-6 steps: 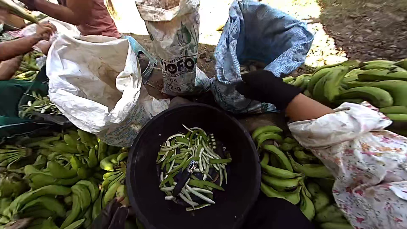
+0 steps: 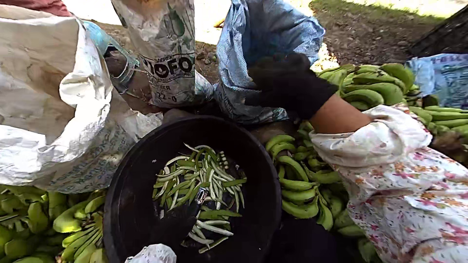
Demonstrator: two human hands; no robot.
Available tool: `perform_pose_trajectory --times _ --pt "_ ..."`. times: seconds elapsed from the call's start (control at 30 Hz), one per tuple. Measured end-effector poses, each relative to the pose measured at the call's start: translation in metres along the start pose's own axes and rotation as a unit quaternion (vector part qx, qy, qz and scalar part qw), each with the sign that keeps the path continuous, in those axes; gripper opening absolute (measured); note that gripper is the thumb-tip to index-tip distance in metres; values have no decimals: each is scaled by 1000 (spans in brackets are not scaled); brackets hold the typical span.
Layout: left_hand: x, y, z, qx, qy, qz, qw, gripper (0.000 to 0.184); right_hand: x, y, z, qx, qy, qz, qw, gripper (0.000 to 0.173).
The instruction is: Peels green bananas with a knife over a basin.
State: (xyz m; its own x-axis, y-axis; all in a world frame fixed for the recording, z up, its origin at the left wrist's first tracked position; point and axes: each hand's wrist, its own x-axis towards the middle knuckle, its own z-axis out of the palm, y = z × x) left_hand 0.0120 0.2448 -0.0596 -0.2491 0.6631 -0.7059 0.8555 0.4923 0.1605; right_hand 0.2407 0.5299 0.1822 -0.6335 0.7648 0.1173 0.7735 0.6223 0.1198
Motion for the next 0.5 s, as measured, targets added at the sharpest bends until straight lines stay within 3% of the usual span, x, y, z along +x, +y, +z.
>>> perform_pose_trajectory --times 0.07,0.17,0.23,0.3,0.43,0.5 --pt "36 11 24 112 -20 -19 993 75 -1 -10 -17 -11 84 -19 996 72" --pt "60 14 52 137 -5 -33 990 77 0 -24 -30 18 149 -129 980 57" --pt "60 15 67 126 19 -41 991 70 -7 -22 -24 65 114 -211 969 48" --pt "58 11 75 116 40 -58 991 69 -23 -14 -17 117 39 -230 965 39" --pt "43 17 67 102 52 -61 992 62 -78 23 -25 190 -143 -91 967 35" --pt "39 15 51 32 81 -52 995 65 -109 41 -16 252 -176 -1 952 34"
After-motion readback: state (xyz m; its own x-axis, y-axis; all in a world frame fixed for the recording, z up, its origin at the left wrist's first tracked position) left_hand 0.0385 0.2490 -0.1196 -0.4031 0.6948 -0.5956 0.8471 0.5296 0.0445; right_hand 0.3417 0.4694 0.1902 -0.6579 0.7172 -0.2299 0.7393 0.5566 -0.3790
